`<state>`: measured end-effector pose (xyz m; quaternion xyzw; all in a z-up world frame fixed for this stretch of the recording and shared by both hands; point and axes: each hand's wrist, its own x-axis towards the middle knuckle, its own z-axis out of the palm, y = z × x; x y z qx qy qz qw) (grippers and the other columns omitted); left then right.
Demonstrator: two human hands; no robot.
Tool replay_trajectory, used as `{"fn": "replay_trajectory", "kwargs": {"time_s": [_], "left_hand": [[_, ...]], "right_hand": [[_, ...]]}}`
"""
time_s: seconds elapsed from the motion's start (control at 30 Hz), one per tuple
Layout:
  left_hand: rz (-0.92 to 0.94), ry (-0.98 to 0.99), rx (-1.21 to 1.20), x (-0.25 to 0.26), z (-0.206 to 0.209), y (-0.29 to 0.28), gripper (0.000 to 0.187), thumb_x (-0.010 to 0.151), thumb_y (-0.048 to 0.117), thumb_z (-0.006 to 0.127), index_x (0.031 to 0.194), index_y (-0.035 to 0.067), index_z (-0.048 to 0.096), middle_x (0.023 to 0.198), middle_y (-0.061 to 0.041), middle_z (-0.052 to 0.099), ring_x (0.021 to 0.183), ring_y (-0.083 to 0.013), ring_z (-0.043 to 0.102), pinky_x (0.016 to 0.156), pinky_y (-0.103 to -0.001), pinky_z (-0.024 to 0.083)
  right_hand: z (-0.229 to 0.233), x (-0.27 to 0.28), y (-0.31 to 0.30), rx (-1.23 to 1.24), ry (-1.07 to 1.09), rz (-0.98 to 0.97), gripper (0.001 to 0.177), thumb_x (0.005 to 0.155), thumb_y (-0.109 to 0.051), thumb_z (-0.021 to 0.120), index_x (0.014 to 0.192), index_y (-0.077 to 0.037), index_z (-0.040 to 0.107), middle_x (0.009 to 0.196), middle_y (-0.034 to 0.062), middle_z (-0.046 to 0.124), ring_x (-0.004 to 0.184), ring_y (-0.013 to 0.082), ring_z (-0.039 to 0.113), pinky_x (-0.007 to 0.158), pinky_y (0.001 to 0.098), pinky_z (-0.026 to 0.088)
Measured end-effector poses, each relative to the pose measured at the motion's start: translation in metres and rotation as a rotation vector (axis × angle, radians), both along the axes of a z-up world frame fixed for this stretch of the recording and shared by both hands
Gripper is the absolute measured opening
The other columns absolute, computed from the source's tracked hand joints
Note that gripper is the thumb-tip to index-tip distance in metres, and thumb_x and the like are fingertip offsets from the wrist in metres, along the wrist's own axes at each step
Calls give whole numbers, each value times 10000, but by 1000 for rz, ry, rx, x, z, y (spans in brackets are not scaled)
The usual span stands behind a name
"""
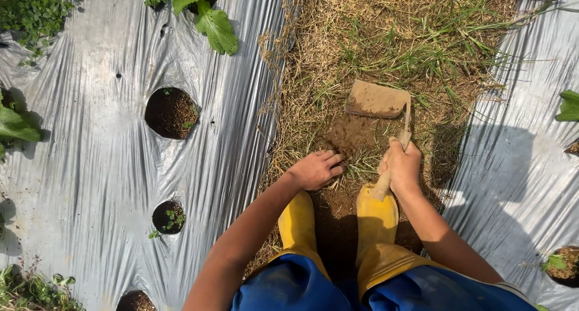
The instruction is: The person uses a small hand hoe to remove weeds and dry grass from a narrow strip of soil between two rows of plants covered with plastic mulch. The person repeatedly scrapes the soil surface and pulls out weeds by hand.
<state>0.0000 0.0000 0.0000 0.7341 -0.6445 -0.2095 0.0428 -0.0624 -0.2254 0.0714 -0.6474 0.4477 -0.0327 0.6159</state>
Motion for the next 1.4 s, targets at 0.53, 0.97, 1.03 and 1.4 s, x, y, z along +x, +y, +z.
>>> {"fn": "replay_trajectory", "kwargs": {"time_s": [0.53, 0.97, 1.03, 1.4], "left_hand": [[18, -111, -437, -14, -34, 17, 116, 1015, 200, 516, 1111, 188, 579, 1003, -37, 531, 922, -179, 526, 781, -287, 567], [-213, -104, 46, 1, 13, -55, 730, 919, 93, 613, 1548, 234, 269, 1607, -145, 319, 1497, -286, 329, 1240, -448, 273], [-229, -48, 116, -4, 2, -61, 683, 902, 12, 526, 1534, 169, 321, 1563, -165, 383, 1478, -301, 364, 1220, -455, 308], [-285, -100, -263, -6, 14, -88, 489, 956, 49, 610, 1405, 162, 454, 1366, -96, 517, 1307, -244, 497, 1121, -407, 436]], "right_hand": [[-1, -27, -25, -19, 53, 35, 361, 1062, -205, 512, 730, -63, 503, 437, 105, 441, 341, 217, 501, 334, 349, 432], [-6, -78, -26, -34, 271, 201, 287, 1007, -190, 562, 811, 18, 576, 459, 140, 525, 313, 256, 531, 286, 401, 449], [-6, -67, -47, -121, 232, 168, 305, 1022, -198, 568, 778, -15, 584, 434, 120, 531, 330, 245, 541, 324, 381, 456], [-1, -125, -42, 176, 220, 64, 233, 983, -147, 561, 966, 85, 582, 544, 154, 559, 367, 223, 545, 294, 374, 463]]}}
